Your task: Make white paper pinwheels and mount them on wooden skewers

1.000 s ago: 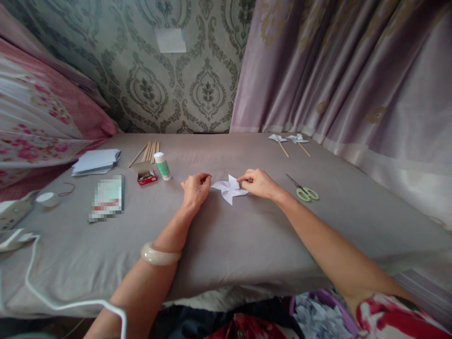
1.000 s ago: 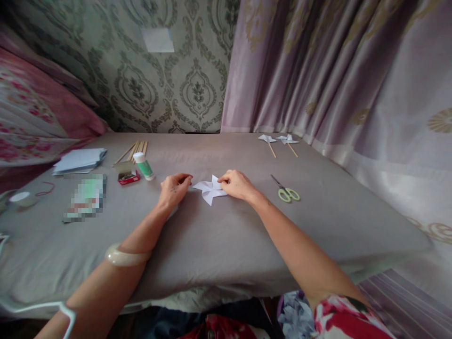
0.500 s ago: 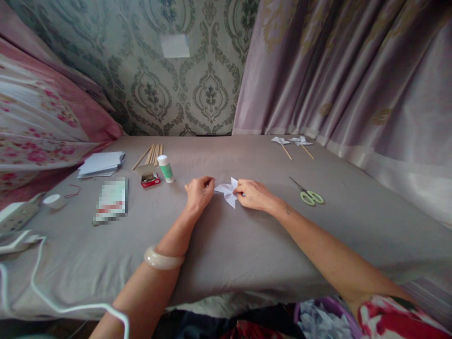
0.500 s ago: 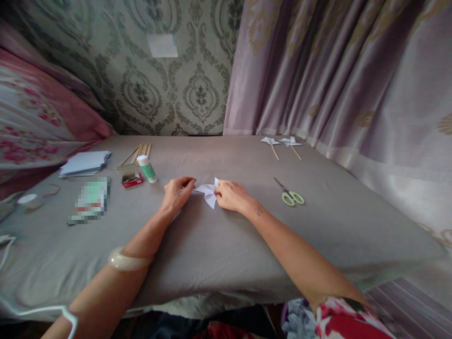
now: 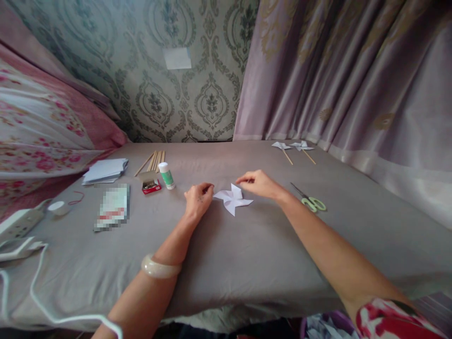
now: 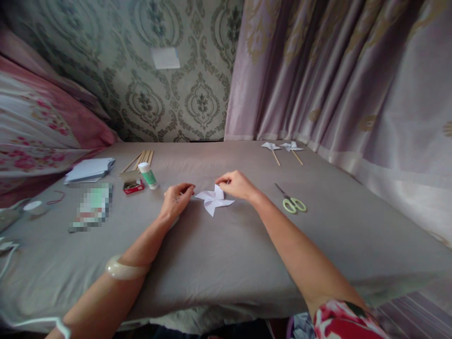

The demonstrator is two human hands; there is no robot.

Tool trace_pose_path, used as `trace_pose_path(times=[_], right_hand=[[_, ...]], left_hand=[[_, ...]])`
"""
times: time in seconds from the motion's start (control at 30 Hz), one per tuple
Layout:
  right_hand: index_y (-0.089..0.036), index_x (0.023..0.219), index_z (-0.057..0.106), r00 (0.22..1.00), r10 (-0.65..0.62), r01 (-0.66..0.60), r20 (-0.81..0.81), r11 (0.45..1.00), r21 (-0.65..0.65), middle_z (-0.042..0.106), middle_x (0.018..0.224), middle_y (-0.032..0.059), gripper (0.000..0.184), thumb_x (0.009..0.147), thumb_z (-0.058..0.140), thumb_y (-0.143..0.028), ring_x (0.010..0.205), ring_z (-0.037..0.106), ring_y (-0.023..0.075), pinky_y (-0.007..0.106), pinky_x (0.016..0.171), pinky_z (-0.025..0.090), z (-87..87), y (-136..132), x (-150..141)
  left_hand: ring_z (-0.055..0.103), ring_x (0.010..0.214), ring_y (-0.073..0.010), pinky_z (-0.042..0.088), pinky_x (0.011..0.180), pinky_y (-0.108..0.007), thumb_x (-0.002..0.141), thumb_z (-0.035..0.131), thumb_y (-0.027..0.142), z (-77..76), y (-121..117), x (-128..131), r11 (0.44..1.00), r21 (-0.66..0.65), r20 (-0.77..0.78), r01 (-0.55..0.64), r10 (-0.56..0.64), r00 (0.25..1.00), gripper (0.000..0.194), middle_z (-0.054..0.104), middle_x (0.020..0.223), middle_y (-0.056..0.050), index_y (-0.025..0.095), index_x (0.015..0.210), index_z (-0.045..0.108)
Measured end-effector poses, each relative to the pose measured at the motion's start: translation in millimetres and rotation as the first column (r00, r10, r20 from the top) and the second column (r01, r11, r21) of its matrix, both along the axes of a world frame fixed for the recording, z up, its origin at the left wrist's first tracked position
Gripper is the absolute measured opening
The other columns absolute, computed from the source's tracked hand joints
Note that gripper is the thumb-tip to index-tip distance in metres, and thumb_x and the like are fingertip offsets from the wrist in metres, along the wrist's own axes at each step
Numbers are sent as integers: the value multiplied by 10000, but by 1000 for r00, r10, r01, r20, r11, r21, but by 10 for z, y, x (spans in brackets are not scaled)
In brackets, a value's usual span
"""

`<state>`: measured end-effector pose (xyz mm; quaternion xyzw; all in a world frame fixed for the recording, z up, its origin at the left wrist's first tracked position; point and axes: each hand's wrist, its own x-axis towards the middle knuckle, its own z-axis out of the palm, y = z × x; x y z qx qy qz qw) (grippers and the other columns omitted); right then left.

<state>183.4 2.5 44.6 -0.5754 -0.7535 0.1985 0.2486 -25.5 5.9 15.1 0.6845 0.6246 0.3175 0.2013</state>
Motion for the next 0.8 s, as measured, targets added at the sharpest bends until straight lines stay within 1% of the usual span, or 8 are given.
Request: trace_pose_path(times=[0.07, 0.13, 0.27, 0.37, 0.47, 0.6, 0.7, 0.8], right_hand=[[-143, 1010, 719, 962, -195, 211, -192, 975, 68, 728, 865, 65, 345, 794, 466, -233, 712, 623, 147, 250, 658, 468, 17, 63, 159], [-126, 951, 729, 935, -268, 297, -232, 949, 100, 728, 824, 73, 320, 775, 480, -225, 695, 626, 154, 260, 665, 477, -20, 88, 275], [-149, 885, 730, 974, -137, 154, -182, 984, 85, 738, 842, 72, 266, 765, 508, -233, 727, 653, 170, 283, 730, 493, -275, 35, 346], [-156, 868, 722, 969, -150, 166, -197, 984, 66, 740, 849, 78, 280, 777, 476, -256, 741, 665, 183, 296, 724, 502, -523, -24, 358], [-150, 846, 713, 955, -186, 203, -229, 978, 55, 737, 822, 85, 299, 765, 470, -305, 728, 667, 195, 303, 712, 507, -692, -58, 396], [-168, 845, 709, 953, -162, 187, -255, 979, 79, 731, 771, 73, 337, 765, 467, -388, 670, 659, 195, 290, 642, 500, -737, -91, 412], [-177, 809, 708, 954, -187, 209, -236, 975, 72, 729, 756, 72, 344, 746, 463, -410, 636, 650, 198, 295, 618, 489, -706, -119, 378], [-175, 809, 707, 943, -227, 248, -243, 967, 61, 728, 758, 78, 359, 725, 464, -426, 636, 647, 204, 306, 627, 485, -692, -126, 362]], left_hand=[[654, 837, -206, 446, 819, -311, 829, 486, 309, -12, 6, -5, 1000, -1, 22, 4, -4, 1000, 306, 741, 861, -65, 190, 963, 734], [654, 836, -207, 447, 809, -304, 827, 486, 303, -11, -1, 5, 1000, -14, 16, 11, -11, 1000, 305, 742, 871, -64, 193, 964, 735], [649, 861, -211, 440, 829, -317, 833, 490, 278, 24, -41, 39, 999, -33, -37, 30, -31, 999, 287, 739, 926, -67, 194, 957, 735], [640, 879, -214, 436, 845, -335, 837, 496, 265, 38, -62, 48, 999, -33, -62, 42, -44, 997, 276, 736, 942, -72, 183, 955, 732], [628, 894, -208, 436, 851, -337, 830, 508, 244, 11, -57, 43, 997, -52, -95, 51, -55, 994, 266, 728, 974, -60, 190, 983, 718], [606, 937, -217, 418, 881, -360, 819, 525, 259, -81, -36, 43, 994, -66, -153, 83, -92, 984, 273, 718, 974, -54, 199, 1022, 698], [592, 949, -225, 394, 892, -385, 826, 514, 287, -141, -41, 56, 991, -57, -183, 125, -133, 974, 271, 714, 964, -51, 214, 1013, 696], [590, 915, -217, 377, 862, -379, 830, 509, 290, -141, -76, 84, 989, -41, -205, 139, -145, 968, 264, 714, 944, -50, 219, 1005, 694]])
